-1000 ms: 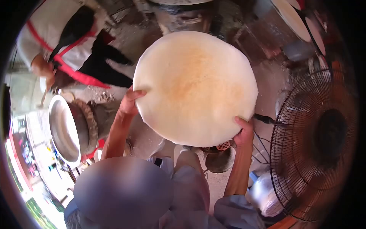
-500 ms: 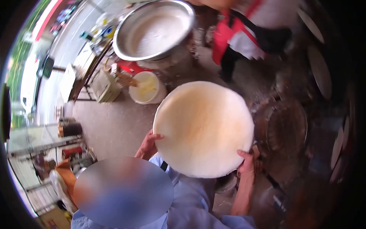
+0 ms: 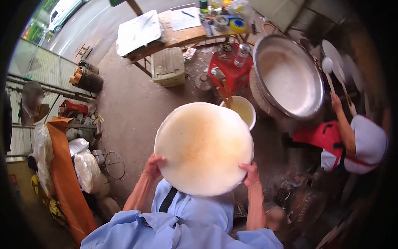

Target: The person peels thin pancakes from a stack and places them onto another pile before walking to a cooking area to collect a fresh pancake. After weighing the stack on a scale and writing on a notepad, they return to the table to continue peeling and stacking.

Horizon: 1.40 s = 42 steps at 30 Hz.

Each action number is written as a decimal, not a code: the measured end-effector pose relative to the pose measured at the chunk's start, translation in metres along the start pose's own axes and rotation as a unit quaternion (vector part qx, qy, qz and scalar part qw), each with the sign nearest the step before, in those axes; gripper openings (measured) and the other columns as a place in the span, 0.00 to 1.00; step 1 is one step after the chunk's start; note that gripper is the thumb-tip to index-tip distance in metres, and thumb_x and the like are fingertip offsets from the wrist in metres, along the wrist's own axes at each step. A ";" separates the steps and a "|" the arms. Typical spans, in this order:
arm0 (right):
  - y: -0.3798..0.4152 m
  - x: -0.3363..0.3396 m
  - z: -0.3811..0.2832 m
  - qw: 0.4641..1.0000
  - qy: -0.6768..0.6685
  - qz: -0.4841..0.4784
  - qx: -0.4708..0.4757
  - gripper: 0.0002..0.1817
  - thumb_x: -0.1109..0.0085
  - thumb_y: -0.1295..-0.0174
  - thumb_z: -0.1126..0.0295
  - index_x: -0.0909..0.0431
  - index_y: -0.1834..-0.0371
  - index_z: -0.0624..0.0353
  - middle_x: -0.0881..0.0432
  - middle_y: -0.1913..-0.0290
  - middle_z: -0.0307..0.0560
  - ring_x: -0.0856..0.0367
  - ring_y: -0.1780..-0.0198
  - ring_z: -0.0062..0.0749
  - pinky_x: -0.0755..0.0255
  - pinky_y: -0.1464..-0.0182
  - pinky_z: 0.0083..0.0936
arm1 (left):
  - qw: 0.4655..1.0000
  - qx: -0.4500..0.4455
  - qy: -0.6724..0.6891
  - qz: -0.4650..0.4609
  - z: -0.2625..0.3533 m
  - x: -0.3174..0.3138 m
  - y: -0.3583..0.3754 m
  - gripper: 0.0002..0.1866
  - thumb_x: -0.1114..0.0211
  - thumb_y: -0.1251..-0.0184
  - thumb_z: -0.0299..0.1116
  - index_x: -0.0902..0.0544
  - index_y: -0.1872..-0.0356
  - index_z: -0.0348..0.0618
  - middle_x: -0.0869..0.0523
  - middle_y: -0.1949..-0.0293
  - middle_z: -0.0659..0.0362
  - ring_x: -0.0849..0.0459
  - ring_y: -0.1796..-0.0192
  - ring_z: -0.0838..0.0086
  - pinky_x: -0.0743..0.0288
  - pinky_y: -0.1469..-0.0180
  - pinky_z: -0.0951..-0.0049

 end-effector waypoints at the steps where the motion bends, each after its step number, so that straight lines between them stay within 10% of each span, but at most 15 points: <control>1: -0.017 -0.026 -0.003 1.000 0.008 -0.017 -0.002 0.34 0.36 0.55 0.71 0.30 0.41 0.69 0.20 0.47 0.53 0.21 0.47 0.42 0.27 0.41 0.36 | 1.000 -0.009 0.006 0.005 0.023 0.008 0.000 0.32 0.36 0.52 0.30 0.28 0.41 0.35 0.17 0.52 0.52 0.15 0.54 0.65 0.19 0.48 0.63; 27: -0.572 -0.564 -0.242 0.939 0.196 -0.283 -0.017 0.31 0.35 0.52 0.64 0.28 0.43 0.69 0.19 0.52 0.51 0.20 0.51 0.37 0.27 0.45 0.32 | 0.960 -0.222 0.129 0.112 0.546 0.153 -0.361 0.25 0.37 0.49 0.30 0.24 0.46 0.34 0.16 0.53 0.52 0.17 0.51 0.61 0.24 0.41 0.62; 35: -0.576 -0.448 -0.213 0.970 0.241 -0.017 -0.007 0.42 0.42 0.40 0.45 0.43 0.27 0.54 0.24 0.44 0.49 0.24 0.47 0.36 0.29 0.46 0.38 | 0.909 -0.178 0.137 0.352 0.491 0.249 -0.325 0.28 0.41 0.35 0.42 0.32 0.38 0.40 0.16 0.55 0.51 0.17 0.49 0.61 0.22 0.43 0.61; 42: -0.438 -0.263 -0.106 0.925 0.255 0.222 -0.174 0.32 0.36 0.46 0.43 0.30 0.48 0.56 0.20 0.65 0.50 0.18 0.69 0.39 0.20 0.67 0.36 | 0.880 0.179 0.074 0.433 0.320 0.345 -0.246 0.05 0.40 0.35 0.35 0.23 0.69 0.48 0.24 0.81 0.63 0.24 0.80 0.75 0.30 0.81 0.75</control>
Point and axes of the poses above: each hand's wrist, its own y-axis away from the middle knuckle, its own x-axis out of the back of the hand, z = x × y, the point moved 2 cm from there along -y, towards the middle knuckle
